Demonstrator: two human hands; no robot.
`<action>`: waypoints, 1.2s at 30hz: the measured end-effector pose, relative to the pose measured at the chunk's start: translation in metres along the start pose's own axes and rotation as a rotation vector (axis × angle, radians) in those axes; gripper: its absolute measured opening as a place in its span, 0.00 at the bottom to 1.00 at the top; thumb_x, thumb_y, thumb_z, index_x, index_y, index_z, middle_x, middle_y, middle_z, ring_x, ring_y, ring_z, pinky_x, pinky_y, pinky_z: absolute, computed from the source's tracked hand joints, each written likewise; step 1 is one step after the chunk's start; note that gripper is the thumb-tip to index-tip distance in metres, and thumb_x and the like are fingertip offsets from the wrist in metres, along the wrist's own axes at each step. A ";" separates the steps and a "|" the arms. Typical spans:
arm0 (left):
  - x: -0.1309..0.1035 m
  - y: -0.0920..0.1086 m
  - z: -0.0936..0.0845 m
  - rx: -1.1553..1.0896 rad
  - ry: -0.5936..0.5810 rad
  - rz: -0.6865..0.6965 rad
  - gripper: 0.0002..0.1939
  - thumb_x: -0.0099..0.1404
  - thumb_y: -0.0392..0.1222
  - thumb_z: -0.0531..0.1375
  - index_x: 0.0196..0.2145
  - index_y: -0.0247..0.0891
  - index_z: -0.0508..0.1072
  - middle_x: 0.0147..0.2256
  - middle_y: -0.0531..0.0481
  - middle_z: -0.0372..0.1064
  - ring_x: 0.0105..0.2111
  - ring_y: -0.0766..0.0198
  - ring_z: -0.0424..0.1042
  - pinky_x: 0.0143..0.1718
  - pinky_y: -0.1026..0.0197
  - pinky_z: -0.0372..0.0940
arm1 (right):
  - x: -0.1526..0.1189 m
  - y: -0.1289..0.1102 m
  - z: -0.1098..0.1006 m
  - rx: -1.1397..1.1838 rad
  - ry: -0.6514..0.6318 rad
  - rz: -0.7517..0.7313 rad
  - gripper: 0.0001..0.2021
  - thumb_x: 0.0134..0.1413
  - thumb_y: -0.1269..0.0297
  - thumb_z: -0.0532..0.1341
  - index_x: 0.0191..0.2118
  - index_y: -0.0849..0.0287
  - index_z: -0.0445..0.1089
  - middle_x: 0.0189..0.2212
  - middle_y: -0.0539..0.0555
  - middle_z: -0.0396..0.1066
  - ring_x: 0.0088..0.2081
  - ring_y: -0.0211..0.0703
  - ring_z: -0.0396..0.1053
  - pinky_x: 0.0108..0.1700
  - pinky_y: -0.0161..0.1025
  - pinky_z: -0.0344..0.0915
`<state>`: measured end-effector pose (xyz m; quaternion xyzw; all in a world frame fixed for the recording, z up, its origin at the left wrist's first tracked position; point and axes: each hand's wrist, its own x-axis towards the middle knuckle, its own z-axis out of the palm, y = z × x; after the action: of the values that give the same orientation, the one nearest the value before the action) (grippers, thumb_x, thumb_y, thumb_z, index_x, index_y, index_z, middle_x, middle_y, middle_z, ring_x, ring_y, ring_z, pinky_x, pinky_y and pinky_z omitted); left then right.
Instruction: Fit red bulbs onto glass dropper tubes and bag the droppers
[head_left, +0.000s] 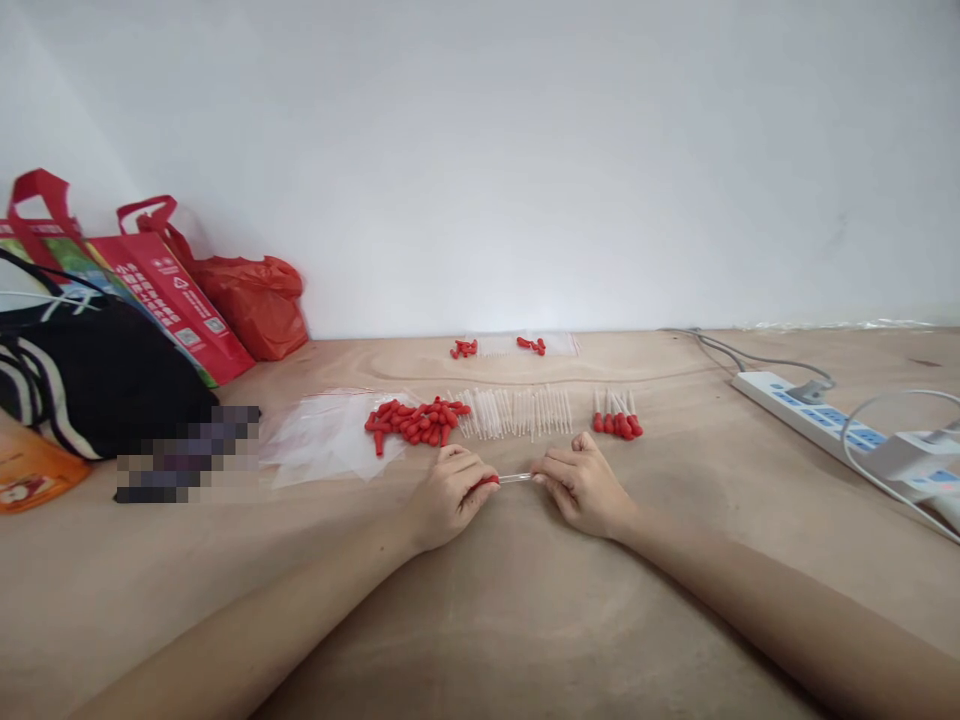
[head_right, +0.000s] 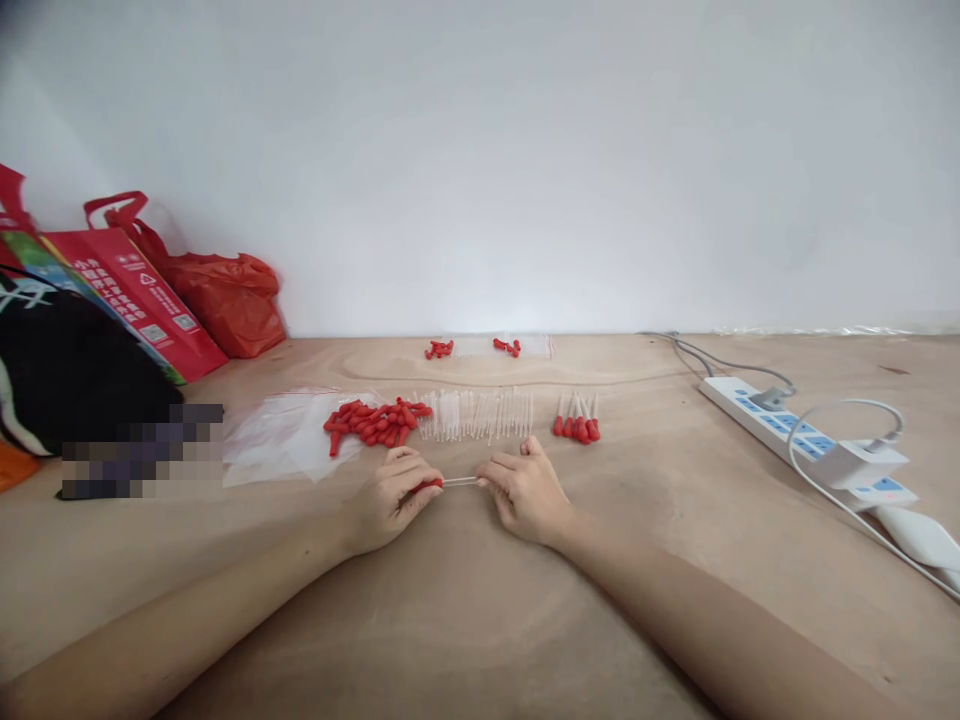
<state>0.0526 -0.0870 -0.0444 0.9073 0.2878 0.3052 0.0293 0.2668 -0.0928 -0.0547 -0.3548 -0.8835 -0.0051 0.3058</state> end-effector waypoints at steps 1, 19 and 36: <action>0.000 0.000 0.000 0.003 -0.007 0.006 0.09 0.63 0.37 0.48 0.29 0.35 0.66 0.25 0.51 0.67 0.27 0.66 0.64 0.38 0.58 0.55 | 0.000 0.000 0.000 -0.002 -0.002 -0.005 0.11 0.54 0.71 0.48 0.30 0.60 0.66 0.22 0.50 0.66 0.23 0.34 0.55 0.34 0.38 0.43; 0.002 -0.004 -0.003 0.055 -0.052 -0.043 0.08 0.63 0.40 0.50 0.35 0.39 0.68 0.31 0.51 0.69 0.33 0.64 0.65 0.45 0.56 0.50 | 0.006 -0.007 -0.015 -0.140 -0.130 -0.038 0.10 0.54 0.65 0.51 0.30 0.58 0.69 0.27 0.53 0.67 0.32 0.40 0.59 0.33 0.39 0.44; -0.001 -0.026 -0.010 0.302 0.132 -0.394 0.09 0.57 0.39 0.55 0.37 0.40 0.67 0.36 0.49 0.65 0.40 0.56 0.62 0.43 0.51 0.49 | 0.031 0.065 -0.015 -0.481 -0.132 0.858 0.15 0.53 0.64 0.46 0.40 0.61 0.66 0.33 0.60 0.71 0.39 0.51 0.65 0.42 0.47 0.47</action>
<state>0.0334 -0.0669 -0.0427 0.8059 0.5026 0.3058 -0.0665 0.2984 -0.0279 -0.0396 -0.7467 -0.6489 -0.0601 0.1330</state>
